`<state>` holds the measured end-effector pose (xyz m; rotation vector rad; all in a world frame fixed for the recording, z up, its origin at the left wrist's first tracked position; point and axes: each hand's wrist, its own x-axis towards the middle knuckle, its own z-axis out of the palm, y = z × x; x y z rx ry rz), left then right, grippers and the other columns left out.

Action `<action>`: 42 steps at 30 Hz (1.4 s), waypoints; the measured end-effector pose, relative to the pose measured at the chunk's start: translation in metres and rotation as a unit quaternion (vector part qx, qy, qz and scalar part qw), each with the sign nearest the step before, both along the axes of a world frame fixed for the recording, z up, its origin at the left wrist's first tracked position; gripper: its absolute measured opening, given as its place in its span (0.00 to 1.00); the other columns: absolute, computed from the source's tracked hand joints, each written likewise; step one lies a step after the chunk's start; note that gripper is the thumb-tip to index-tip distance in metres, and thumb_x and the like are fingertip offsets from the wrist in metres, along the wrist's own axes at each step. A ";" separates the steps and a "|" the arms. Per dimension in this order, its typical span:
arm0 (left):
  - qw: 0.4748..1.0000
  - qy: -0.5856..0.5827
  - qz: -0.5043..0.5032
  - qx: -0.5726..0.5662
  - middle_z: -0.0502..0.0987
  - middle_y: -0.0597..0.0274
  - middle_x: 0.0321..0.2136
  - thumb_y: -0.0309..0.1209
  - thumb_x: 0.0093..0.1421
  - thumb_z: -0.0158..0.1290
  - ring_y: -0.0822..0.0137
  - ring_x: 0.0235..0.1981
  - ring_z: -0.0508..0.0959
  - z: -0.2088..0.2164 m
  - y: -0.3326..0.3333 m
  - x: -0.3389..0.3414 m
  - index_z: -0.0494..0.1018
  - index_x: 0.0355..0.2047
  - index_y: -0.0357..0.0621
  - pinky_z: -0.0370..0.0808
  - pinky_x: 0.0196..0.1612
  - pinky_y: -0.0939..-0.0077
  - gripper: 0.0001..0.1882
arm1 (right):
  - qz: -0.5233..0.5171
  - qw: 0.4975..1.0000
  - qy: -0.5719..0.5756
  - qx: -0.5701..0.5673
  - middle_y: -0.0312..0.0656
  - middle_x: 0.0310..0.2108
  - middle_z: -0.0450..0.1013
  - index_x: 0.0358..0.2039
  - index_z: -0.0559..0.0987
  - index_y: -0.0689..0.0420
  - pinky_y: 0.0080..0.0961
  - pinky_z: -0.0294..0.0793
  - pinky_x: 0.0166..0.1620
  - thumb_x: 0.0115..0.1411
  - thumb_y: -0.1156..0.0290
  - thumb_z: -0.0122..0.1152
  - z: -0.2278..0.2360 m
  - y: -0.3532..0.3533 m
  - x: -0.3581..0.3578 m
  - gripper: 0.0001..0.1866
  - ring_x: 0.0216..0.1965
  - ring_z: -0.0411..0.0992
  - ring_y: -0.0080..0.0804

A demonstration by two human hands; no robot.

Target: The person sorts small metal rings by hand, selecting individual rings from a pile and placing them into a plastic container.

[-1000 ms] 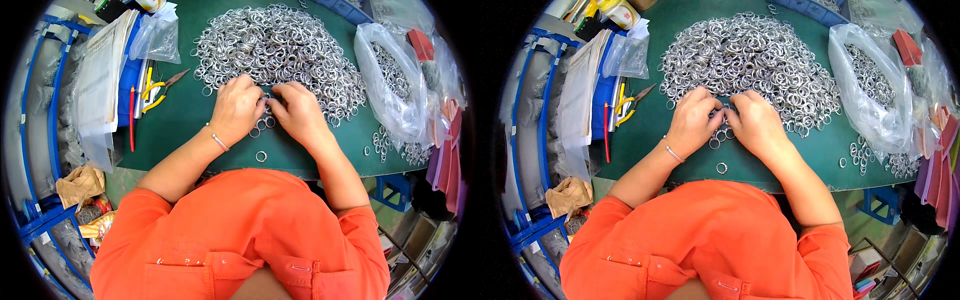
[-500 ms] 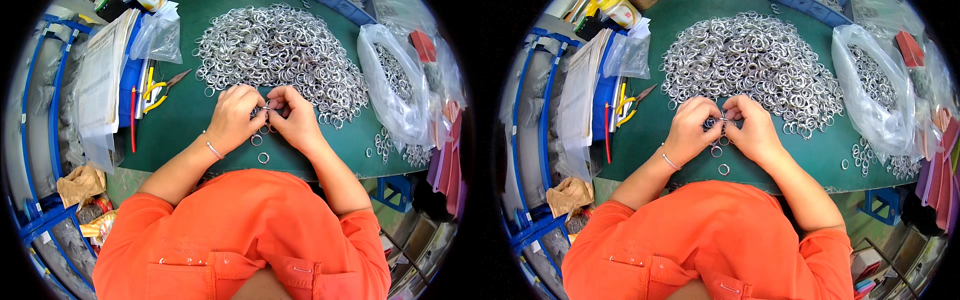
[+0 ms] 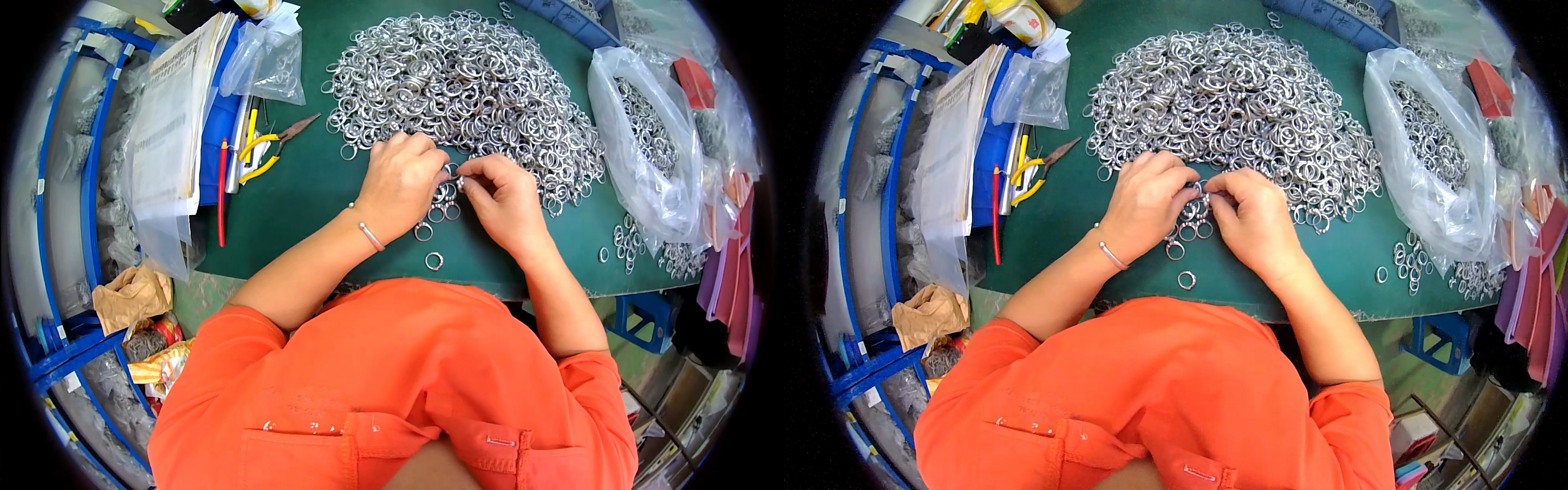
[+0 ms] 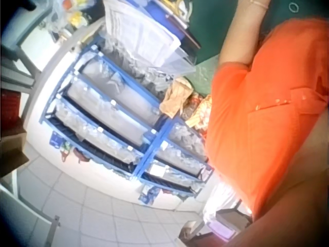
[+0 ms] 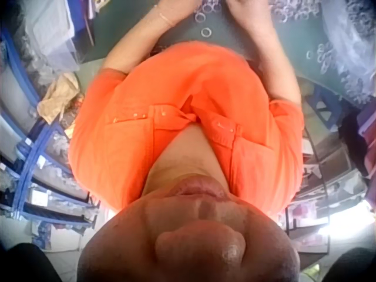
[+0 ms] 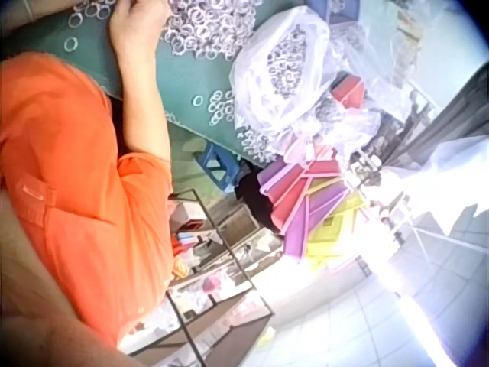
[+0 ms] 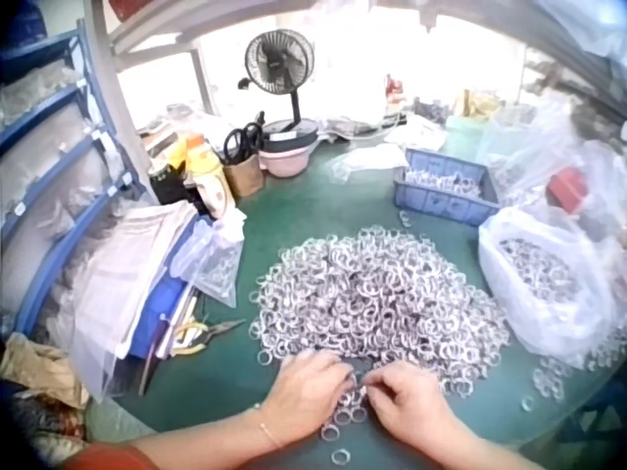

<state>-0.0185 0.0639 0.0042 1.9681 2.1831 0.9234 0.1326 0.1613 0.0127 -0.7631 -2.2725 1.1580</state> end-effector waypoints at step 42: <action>0.990 -0.123 -0.016 0.061 0.77 0.60 0.30 0.23 0.47 0.64 0.64 0.28 0.78 0.011 -0.023 -0.007 0.73 0.23 0.40 0.74 0.30 0.75 0.09 | 0.020 0.981 0.026 -0.191 0.39 0.30 0.76 0.33 0.78 0.61 0.19 0.75 0.35 0.53 0.83 0.62 0.004 -0.004 0.009 0.07 0.31 0.76 0.24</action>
